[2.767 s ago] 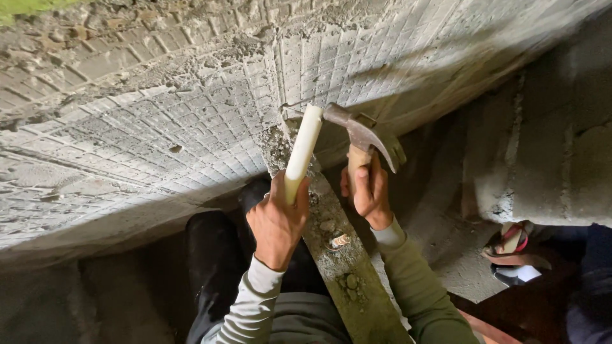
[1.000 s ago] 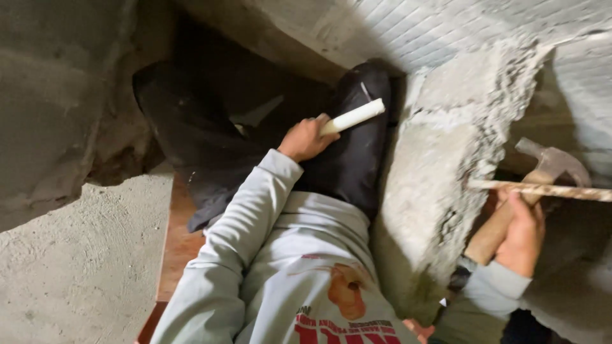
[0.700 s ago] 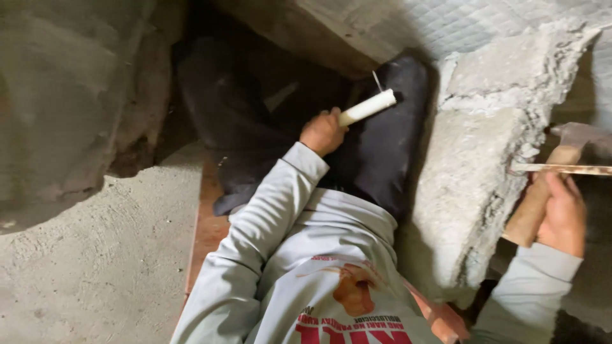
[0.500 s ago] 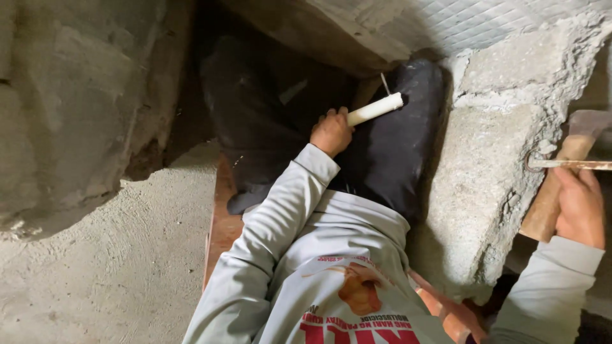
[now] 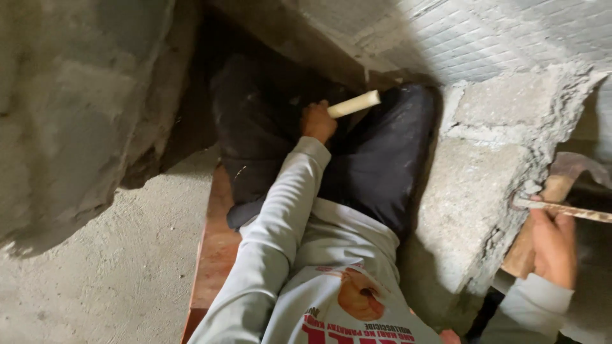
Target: Hammering a PVC pipe segment into a hole in a concrete wall.
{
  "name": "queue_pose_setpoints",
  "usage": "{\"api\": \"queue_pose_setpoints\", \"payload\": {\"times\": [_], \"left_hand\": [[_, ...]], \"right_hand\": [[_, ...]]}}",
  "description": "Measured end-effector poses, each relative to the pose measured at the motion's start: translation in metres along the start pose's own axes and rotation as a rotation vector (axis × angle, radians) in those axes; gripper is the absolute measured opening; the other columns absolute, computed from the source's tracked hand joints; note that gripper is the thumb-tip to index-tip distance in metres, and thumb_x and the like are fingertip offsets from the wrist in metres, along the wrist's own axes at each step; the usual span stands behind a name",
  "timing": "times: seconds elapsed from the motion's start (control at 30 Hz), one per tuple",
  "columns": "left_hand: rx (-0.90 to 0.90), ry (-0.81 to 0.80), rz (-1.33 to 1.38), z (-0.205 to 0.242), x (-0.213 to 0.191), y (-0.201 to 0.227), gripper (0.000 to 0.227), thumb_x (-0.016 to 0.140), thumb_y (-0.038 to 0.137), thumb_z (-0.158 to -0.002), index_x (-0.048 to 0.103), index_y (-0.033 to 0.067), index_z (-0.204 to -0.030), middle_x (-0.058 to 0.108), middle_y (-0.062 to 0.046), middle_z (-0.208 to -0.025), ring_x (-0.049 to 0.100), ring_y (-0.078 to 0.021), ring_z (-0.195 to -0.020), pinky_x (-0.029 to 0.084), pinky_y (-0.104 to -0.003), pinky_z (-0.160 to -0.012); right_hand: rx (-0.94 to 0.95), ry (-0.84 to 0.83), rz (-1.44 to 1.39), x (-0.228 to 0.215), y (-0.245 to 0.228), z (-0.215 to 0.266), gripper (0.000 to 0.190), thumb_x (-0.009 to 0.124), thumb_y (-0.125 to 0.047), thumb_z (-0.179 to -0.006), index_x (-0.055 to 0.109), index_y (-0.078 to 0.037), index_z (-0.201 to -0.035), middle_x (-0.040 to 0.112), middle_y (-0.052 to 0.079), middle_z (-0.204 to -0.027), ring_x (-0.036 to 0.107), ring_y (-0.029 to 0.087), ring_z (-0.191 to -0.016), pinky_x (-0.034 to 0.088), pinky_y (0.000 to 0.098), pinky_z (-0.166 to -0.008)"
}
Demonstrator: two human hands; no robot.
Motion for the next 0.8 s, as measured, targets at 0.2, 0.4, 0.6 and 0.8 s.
{"api": "queue_pose_setpoints", "payload": {"times": [0.2, 0.4, 0.6, 0.8], "left_hand": [[0.107, 0.264, -0.52, -0.076, 0.034, -0.029, 0.021, 0.055, 0.025, -0.095, 0.073, 0.0178, -0.1, 0.066, -0.013, -0.106, 0.057, -0.037, -0.099, 0.047, -0.055, -0.083], [0.159, 0.297, -0.667, -0.129, 0.007, -0.041, 0.027, 0.053, 0.023, -0.096, 0.073, 0.0137, -0.111, 0.061, -0.019, -0.127, 0.052, -0.0435, -0.121, 0.043, -0.06, -0.094], [0.291, 0.122, -0.857, -0.164, -0.015, -0.01, 0.024, 0.053, 0.022, -0.1, 0.075, 0.015, -0.109, 0.07, -0.011, -0.117, 0.055, -0.0336, -0.114, 0.037, -0.055, -0.099], [0.417, 0.352, -0.868, -0.193, -0.014, 0.003, 0.023, 0.057, 0.023, -0.097, 0.077, 0.013, -0.102, 0.072, -0.012, -0.112, 0.061, -0.0363, -0.108, 0.038, -0.056, -0.103]], "right_hand": [[0.013, 0.054, 0.148, 0.003, -0.032, 0.016, 0.033, 0.065, -0.022, -0.115, 0.061, 0.009, -0.126, 0.065, 0.019, -0.114, 0.056, 0.026, -0.097, 0.045, 0.0385, -0.086], [0.448, 0.003, 0.24, 0.014, -0.098, 0.033, 0.04, 0.054, -0.036, -0.112, 0.05, -0.005, -0.138, 0.057, 0.021, -0.122, 0.054, 0.036, -0.108, 0.045, 0.0551, -0.085], [0.157, 0.038, 0.354, 0.007, -0.067, 0.031, 0.041, 0.058, -0.038, -0.112, 0.058, 0.0, -0.129, 0.066, 0.018, -0.11, 0.059, 0.034, -0.094, 0.044, 0.0465, -0.08], [0.125, -0.043, 0.216, 0.007, -0.054, 0.02, 0.037, 0.056, -0.024, -0.109, 0.049, 0.004, -0.132, 0.063, 0.02, -0.106, 0.06, 0.03, -0.089, 0.046, 0.0434, -0.077]]}}
Point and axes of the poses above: each hand's wrist, its own z-axis away from the middle knuckle, its own x-axis out of the palm, y = z × x, the point moved 4 cm from there along -z, towards the middle knuckle
